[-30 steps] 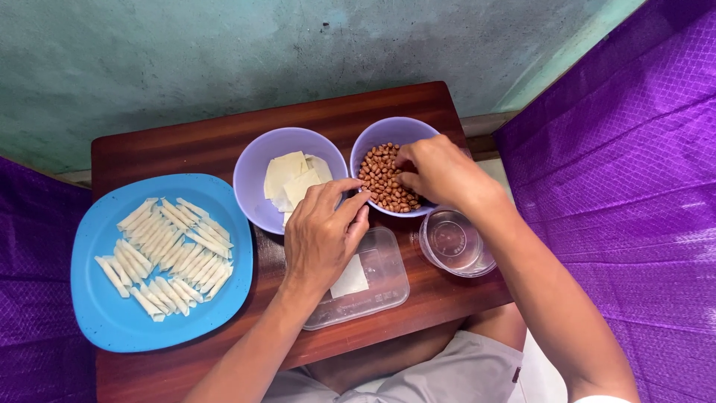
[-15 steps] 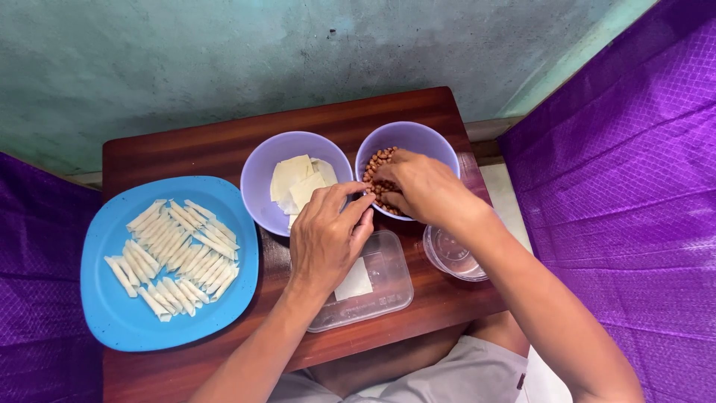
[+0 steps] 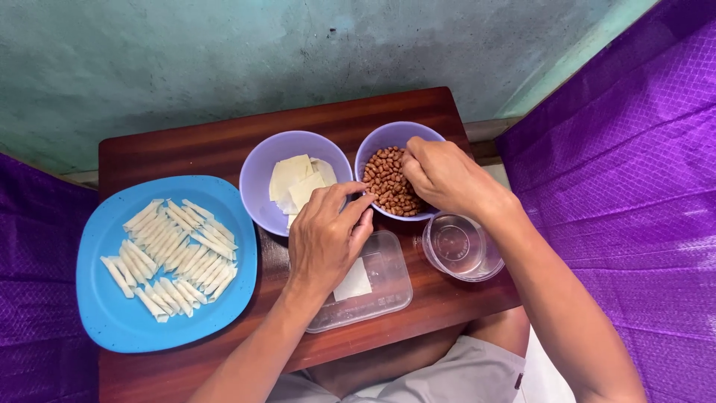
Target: Wrapping individual peanuts in small pieces of dough and rolling them into sticks
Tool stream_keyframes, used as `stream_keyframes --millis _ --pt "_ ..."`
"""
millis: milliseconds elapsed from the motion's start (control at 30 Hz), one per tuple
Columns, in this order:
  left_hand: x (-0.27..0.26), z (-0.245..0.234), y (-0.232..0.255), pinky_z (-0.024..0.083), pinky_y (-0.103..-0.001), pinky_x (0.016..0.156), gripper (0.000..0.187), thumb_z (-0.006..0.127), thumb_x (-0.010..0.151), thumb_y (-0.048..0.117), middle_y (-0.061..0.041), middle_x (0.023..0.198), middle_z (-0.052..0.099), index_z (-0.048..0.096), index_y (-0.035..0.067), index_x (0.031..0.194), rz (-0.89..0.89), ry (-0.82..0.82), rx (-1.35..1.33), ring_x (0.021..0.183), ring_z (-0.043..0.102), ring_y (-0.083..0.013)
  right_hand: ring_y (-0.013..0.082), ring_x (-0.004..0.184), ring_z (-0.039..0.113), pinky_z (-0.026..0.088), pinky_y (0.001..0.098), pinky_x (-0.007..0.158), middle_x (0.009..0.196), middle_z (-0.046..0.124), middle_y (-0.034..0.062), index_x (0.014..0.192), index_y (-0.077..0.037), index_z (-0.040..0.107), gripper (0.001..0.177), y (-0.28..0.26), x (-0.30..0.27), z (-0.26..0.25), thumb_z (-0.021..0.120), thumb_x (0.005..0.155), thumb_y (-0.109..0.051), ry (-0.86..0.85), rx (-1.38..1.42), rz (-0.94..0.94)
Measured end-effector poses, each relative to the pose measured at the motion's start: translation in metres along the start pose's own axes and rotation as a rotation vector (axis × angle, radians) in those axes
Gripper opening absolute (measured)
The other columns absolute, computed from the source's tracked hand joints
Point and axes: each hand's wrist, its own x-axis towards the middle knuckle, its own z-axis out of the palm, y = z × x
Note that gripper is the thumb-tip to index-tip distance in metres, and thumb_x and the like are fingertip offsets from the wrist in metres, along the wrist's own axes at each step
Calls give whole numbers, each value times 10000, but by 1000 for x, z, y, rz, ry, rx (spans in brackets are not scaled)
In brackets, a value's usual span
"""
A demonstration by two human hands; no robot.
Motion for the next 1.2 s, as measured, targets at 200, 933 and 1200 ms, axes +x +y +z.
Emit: stream_keyframes --millis 200,933,1200 --pt "-2 3 -3 547 -328 765 124 691 938 173 -13 1100 677 766 152 1034 5 5 2 1020 659 -235 429 644 632 505 472 577 678 632 235 799 -12 573 420 -1 -6 1 429 1071 -297 0 -26 -134" --pt "-124 -43 9 470 -365 802 141 721 905 135 16 1024 687 773 189 1025 -205 -43 -177 931 623 -242 270 747 745 591 349 695 804 762 41 975 -121 819 146 -56 -135 118 738 893 -33 304 393 -299" --pt "-127 -44 2 385 -422 898 235 699 946 292 -3 1224 621 737 191 1156 -222 -223 -120 1158 527 -263 361 858 686 569 439 761 894 733 133 989 -29 776 134 -49 -129 127 742 885 47 427 262 -356"
